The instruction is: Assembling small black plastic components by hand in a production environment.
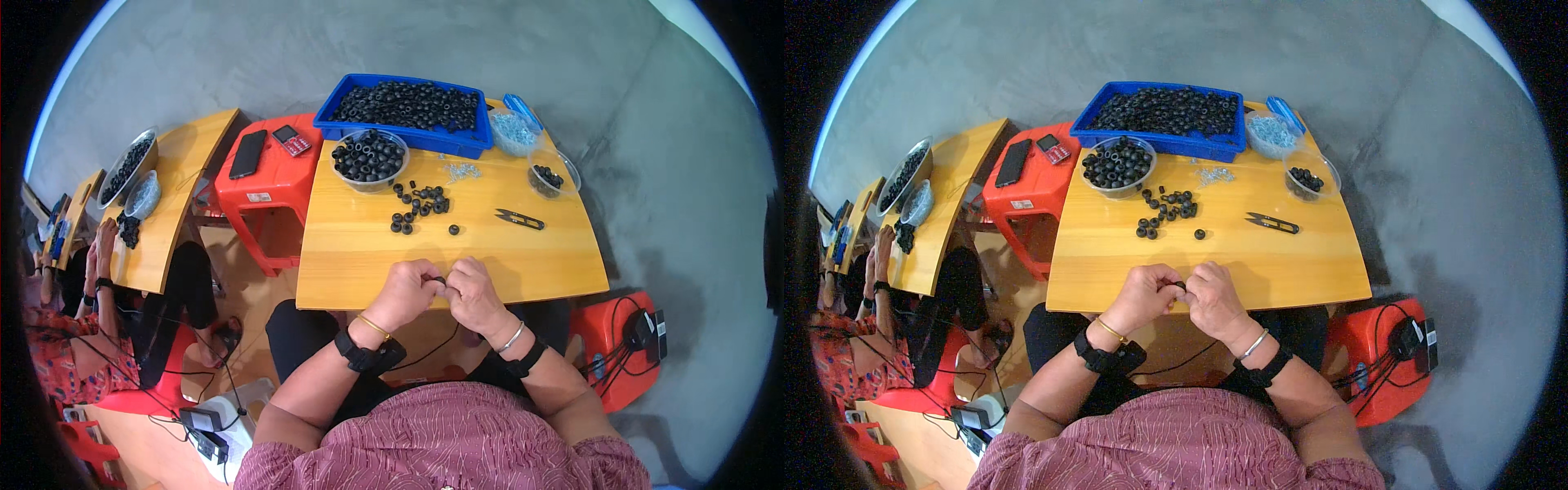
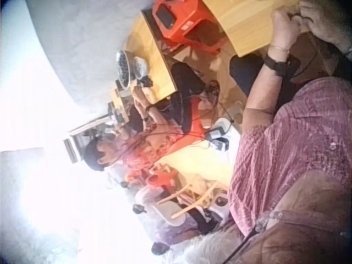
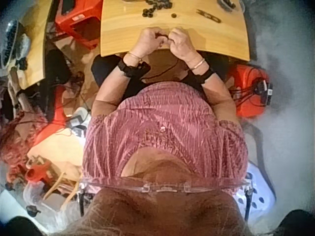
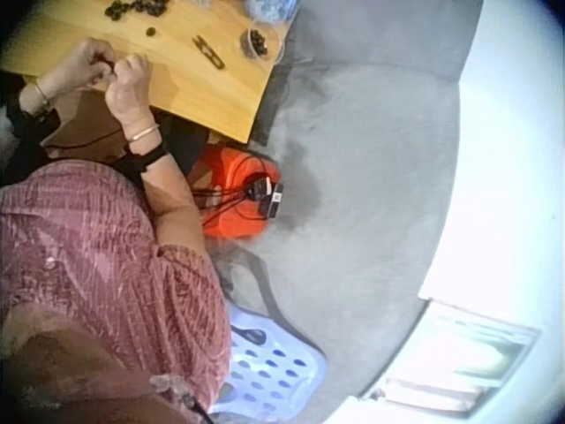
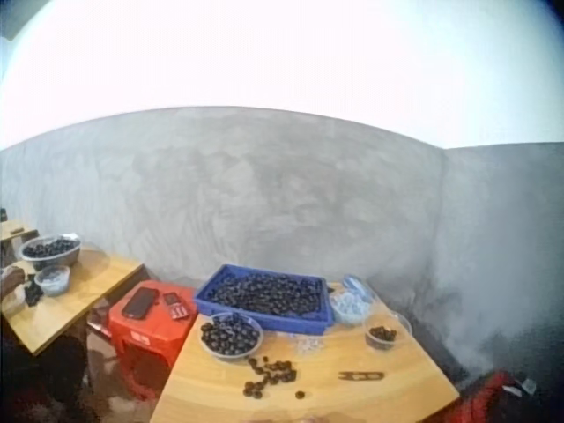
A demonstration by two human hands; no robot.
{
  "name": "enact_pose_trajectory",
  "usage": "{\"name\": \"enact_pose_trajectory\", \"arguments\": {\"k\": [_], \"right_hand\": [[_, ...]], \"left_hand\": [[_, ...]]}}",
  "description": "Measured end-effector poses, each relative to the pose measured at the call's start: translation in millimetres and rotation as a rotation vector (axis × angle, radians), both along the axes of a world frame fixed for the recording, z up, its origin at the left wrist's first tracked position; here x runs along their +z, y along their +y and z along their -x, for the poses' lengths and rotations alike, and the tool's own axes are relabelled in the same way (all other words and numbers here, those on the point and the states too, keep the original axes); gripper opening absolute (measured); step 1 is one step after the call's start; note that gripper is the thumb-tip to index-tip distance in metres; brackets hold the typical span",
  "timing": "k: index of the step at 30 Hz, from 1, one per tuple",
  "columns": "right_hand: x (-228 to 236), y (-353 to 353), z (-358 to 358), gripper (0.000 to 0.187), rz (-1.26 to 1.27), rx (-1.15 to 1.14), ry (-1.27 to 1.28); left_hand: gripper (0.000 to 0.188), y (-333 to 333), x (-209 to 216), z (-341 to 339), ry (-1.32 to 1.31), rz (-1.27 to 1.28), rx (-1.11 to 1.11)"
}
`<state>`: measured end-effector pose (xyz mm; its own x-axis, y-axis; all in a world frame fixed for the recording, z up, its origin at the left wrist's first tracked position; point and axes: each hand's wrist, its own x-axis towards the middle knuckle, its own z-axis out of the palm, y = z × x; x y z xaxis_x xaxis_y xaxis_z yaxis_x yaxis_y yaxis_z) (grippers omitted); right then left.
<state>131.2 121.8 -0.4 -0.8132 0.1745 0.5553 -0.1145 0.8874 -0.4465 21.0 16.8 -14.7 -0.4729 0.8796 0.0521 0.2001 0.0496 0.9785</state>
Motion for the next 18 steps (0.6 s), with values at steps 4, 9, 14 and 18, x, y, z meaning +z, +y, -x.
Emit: {"name": "enact_pose_trajectory", "arguments": {"k": [4, 9, 14, 18], "right_hand": [[-0.5, 1.3, -4.6, 0.015, -0.005, 0.011, 0.002], [-2.4, 5.0, -14.8, 0.008, -0.082, 0.05, -0.022], [0.3, 1.8, -20.0, 0.008, -0.194, 0.033, -0.053], [-0.6, 7.8, -20.2, 0.008, -0.074, 0.044, -0.032]], "left_hand": [[0.006, -2.6, 5.9, -6.9, 0.229, -0.074, 0.049], [0.013, -4.2, 7.6, -11.7, 0.502, -0.136, 0.076], [0.015, -9.8, 7.3, -19.0, 0.614, -0.144, 0.103], [0.015, -9.4, 9.2, -20.5, 0.668, -0.105, 0.092]]}}
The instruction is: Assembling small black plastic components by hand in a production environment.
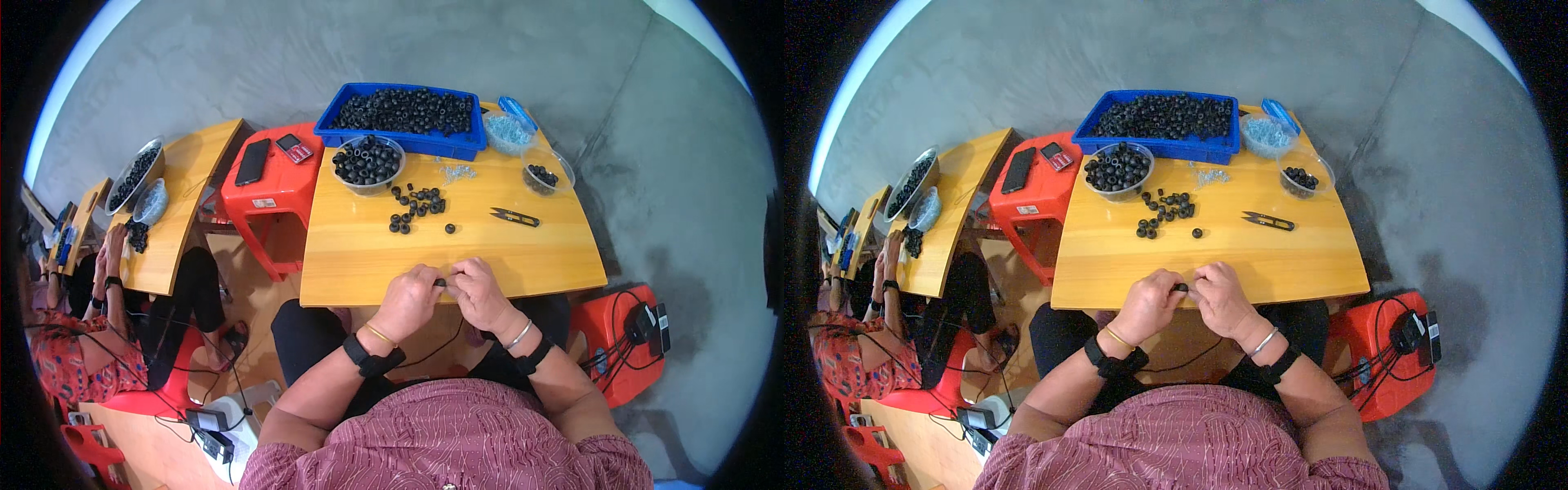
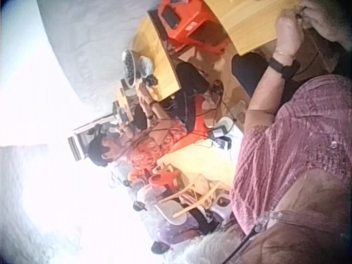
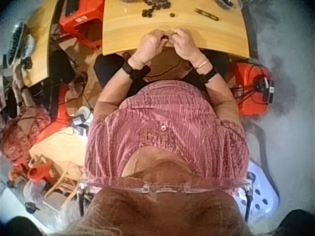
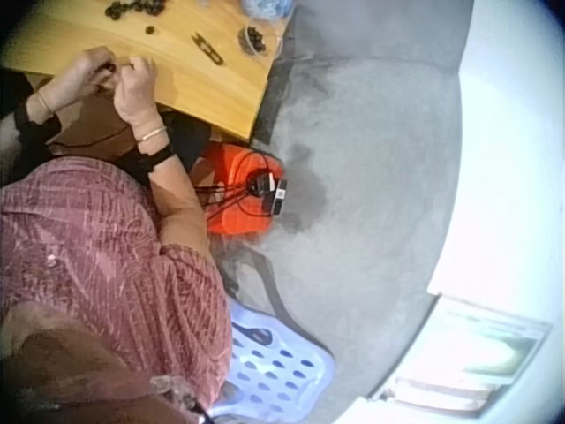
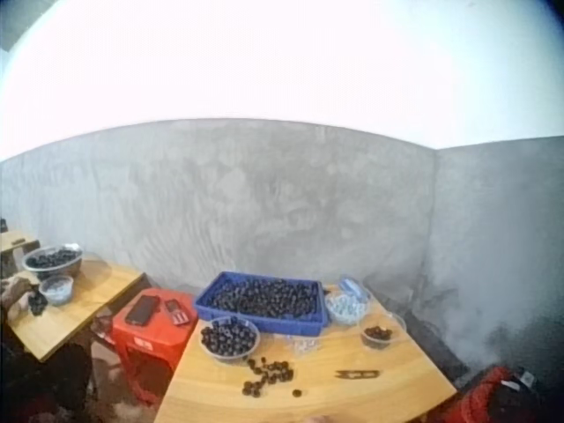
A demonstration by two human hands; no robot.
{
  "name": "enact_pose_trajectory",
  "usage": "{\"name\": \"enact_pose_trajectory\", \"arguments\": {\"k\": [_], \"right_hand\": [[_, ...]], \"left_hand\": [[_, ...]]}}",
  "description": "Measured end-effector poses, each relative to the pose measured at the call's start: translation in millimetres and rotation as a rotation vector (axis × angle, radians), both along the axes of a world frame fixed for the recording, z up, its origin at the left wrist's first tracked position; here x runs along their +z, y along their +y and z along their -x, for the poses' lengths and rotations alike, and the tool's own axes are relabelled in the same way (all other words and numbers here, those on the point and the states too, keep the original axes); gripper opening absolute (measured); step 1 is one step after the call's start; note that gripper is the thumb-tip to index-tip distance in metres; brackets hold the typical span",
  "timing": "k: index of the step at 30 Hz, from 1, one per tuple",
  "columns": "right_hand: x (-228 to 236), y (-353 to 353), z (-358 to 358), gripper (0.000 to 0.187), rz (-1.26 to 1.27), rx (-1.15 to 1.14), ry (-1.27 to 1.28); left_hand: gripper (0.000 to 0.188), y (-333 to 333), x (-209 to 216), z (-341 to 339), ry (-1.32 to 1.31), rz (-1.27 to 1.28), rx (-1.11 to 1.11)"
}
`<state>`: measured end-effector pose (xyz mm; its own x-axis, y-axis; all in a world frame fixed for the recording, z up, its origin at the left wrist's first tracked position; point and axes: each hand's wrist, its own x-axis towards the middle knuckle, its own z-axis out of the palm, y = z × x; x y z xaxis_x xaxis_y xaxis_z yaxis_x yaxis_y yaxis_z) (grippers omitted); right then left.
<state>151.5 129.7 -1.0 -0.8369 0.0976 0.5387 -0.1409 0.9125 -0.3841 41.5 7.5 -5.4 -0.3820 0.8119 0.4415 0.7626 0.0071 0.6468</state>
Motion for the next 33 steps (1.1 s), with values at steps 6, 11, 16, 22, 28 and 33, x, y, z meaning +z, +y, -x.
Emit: {"name": "enact_pose_trajectory", "arguments": {"k": [6, 11, 16, 22, 28, 33], "right_hand": [[-3.9, 1.8, 9.9, 0.008, 0.048, -0.071, -0.016], [-3.5, -2.2, 16.8, 0.008, -0.023, -0.137, -0.097], [-7.0, -6.8, 18.1, 0.006, -0.045, -0.168, -0.079], [-3.4, -10.2, 17.8, 0.006, -0.036, -0.184, -0.145], [-3.8, -3.4, 17.4, 0.004, -0.007, -0.142, -0.155], [-5.2, -4.3, 20.2, 0.003, 0.009, -0.161, -0.185]], "left_hand": [[0.014, 1.7, -0.9, 2.0, -0.006, -0.037, -0.01], [0.013, 2.2, 1.1, 2.0, 0.015, -0.038, -0.004], [0.012, -0.9, 1.3, -1.1, 0.055, -0.023, 0.054], [0.014, -0.5, -3.7, 2.2, 0.187, -0.048, 0.072], [0.014, 4.8, -7.5, 3.5, 0.157, -0.08, 0.035], [0.011, 5.6, -10.2, 8.1, 0.113, -0.083, -0.015]]}}
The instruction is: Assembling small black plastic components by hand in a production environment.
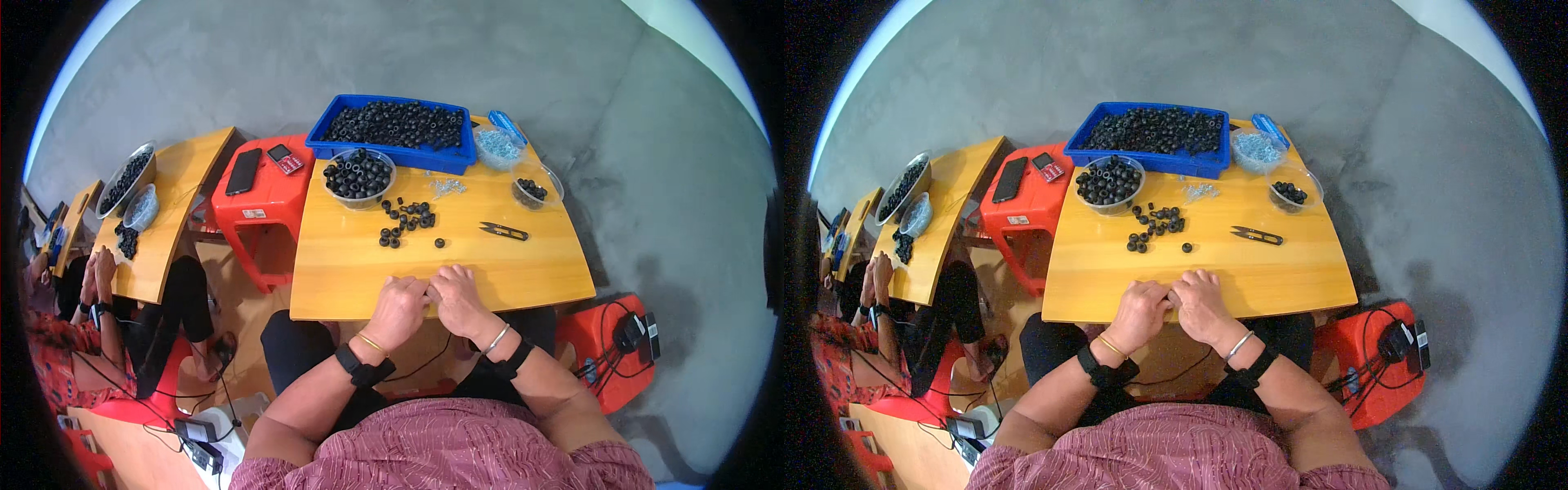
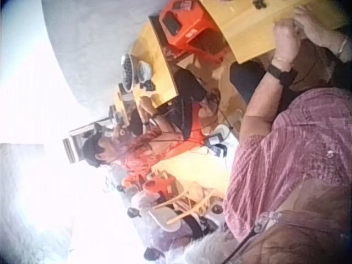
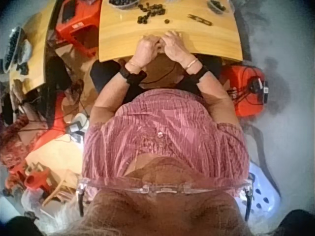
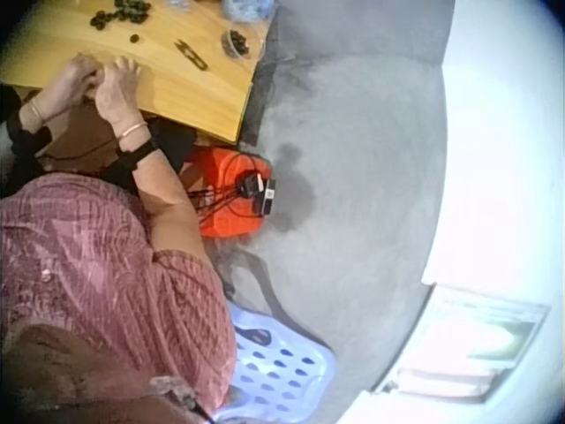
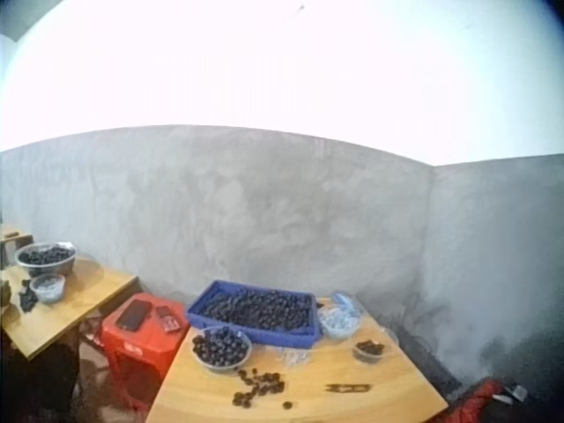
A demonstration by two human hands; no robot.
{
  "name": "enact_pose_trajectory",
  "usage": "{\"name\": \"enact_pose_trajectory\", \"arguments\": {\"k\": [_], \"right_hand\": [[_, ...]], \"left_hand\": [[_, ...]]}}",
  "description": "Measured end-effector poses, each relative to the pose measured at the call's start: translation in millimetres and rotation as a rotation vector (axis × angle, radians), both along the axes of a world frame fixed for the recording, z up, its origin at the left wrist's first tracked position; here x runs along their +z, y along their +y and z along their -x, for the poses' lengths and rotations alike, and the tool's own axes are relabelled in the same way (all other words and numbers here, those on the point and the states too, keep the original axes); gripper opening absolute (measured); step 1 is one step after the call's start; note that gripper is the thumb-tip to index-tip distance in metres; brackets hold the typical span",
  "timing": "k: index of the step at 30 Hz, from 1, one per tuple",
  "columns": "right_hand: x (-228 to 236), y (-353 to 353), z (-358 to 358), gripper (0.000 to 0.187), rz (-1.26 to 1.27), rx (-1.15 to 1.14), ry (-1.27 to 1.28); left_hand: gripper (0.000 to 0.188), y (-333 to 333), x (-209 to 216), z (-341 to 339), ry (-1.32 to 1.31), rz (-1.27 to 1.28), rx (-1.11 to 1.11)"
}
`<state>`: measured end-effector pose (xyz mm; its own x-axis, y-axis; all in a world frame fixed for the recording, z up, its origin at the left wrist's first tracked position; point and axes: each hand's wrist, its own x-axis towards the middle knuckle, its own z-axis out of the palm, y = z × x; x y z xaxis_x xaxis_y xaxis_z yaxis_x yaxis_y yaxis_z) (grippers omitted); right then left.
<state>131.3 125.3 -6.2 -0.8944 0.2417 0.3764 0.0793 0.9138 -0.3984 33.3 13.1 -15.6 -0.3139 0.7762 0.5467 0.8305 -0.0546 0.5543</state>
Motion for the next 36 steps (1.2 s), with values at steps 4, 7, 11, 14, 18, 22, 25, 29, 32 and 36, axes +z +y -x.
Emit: {"name": "enact_pose_trajectory", "arguments": {"k": [4, 7, 11, 14, 18, 22, 25, 29, 32, 36], "right_hand": [[6.3, -3.9, 0.6, 0.004, -0.006, -0.005, 0.003], [7.3, -4.0, 0.5, 0.006, -0.024, -0.008, -0.004], [5.0, -3.2, -1.3, 0.006, -0.036, -0.012, 0.017], [3.3, -5.3, -2.9, 0.006, -0.05, -0.019, 0.04], [3.1, -3.0, -3.7, 0.007, -0.055, -0.023, 0.017], [1.5, -3.0, -4.1, 0.008, -0.052, -0.012, 0.027], [-0.6, -1.7, -2.5, 0.009, -0.053, -0.012, 0.036], [-0.7, 0.1, -2.5, 0.008, -0.031, 0.0, 0.027], [-2.1, -2.4, -2.8, 0.007, -0.033, -0.016, 0.018], [-0.2, -5.5, -3.4, 0.007, -0.094, -0.03, -0.007]], "left_hand": [[0.011, 0.7, 0.2, 0.2, 0.004, 0.025, 0.016], [0.01, 0.2, 3.2, -0.5, -0.01, 0.019, 0.003], [0.007, 0.6, 1.7, -4.0, -0.013, -0.015, 0.027], [0.005, 0.1, -1.0, -5.9, -0.013, -0.045, 0.059], [0.012, -2.1, 4.6, -5.6, -0.05, 0.029, 0.036], [0.009, -1.8, 1.6, -5.1, -0.066, 0.025, 0.021], [0.006, 1.0, -0.3, -5.8, 0.013, -0.06, 0.04], [0.006, 1.8, 2.4, -7.0, 0.004, -0.018, 0.051], [0.007, 0.8, 1.4, -4.9, -0.014, 0.006, 0.022], [0.005, -0.1, 0.0, -5.6, 0.051, -0.028, 0.031]]}}
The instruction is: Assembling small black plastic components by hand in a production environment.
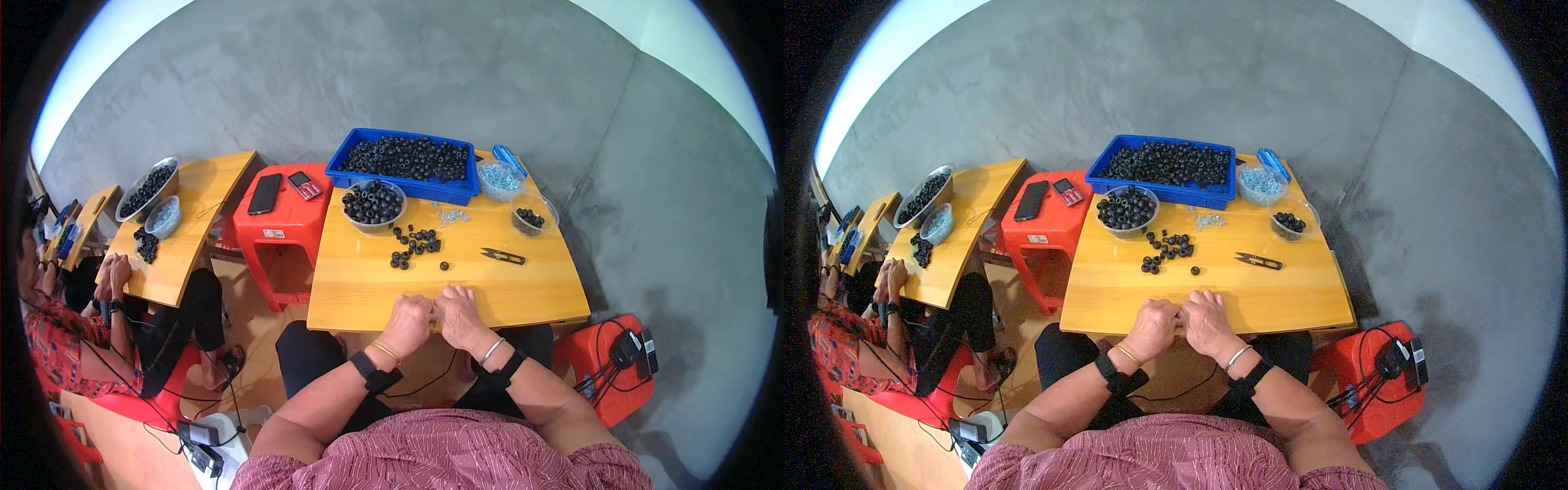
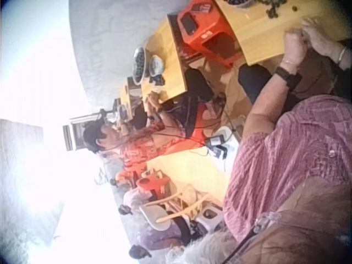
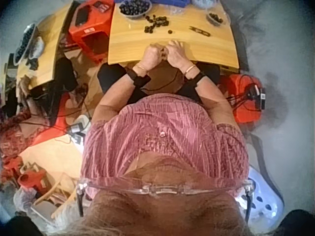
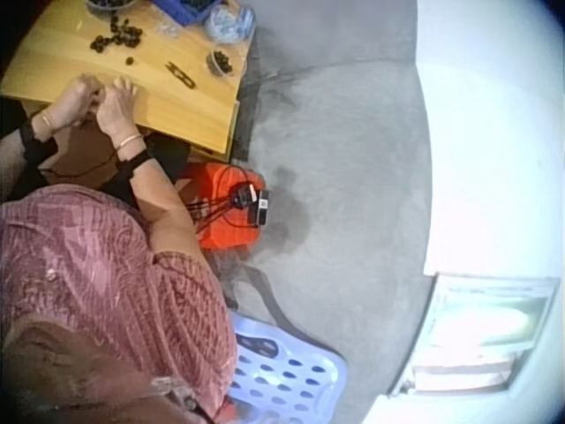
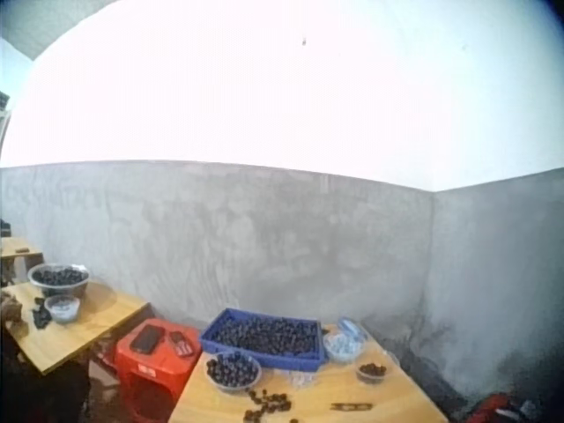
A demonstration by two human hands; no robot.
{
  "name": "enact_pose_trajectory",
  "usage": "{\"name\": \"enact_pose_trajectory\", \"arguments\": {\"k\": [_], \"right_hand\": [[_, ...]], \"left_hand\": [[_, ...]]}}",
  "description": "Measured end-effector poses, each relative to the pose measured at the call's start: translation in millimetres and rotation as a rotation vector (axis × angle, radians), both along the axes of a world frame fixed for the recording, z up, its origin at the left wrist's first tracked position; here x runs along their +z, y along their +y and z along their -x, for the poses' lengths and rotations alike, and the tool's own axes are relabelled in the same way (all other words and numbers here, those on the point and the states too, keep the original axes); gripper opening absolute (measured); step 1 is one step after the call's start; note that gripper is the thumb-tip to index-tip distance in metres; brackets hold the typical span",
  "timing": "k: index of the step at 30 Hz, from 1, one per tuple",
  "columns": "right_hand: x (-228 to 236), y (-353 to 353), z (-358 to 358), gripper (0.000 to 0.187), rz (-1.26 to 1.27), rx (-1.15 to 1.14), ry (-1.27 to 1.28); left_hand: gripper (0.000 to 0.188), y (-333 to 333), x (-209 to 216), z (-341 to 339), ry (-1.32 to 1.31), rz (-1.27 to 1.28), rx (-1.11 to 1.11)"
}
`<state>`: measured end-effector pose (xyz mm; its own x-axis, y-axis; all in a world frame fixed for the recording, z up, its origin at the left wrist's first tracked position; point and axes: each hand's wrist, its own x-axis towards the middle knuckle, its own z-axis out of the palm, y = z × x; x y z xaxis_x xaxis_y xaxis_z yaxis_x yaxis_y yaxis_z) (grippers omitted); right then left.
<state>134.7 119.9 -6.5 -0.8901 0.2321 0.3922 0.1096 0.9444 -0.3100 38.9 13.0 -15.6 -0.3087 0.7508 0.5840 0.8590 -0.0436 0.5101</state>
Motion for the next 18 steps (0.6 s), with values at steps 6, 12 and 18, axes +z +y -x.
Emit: {"name": "enact_pose_trajectory", "arguments": {"k": [6, 12, 18], "right_hand": [[-2.1, 2.0, 0.6, 0.01, -0.013, -0.001, 0.057], [-3.9, 20.1, -1.3, 0.014, 0.416, 0.124, 0.244], [9.4, 9.4, -5.3, 0.01, 0.713, 0.016, 0.275]], "left_hand": [[0.008, -0.9, 2.8, 3.5, -0.071, 0.005, -0.044], [0.011, 1.8, 5.2, 8.0, -1.053, -0.066, -0.055], [0.011, -7.7, 15.9, 7.2, -1.557, -0.208, -0.217]]}}
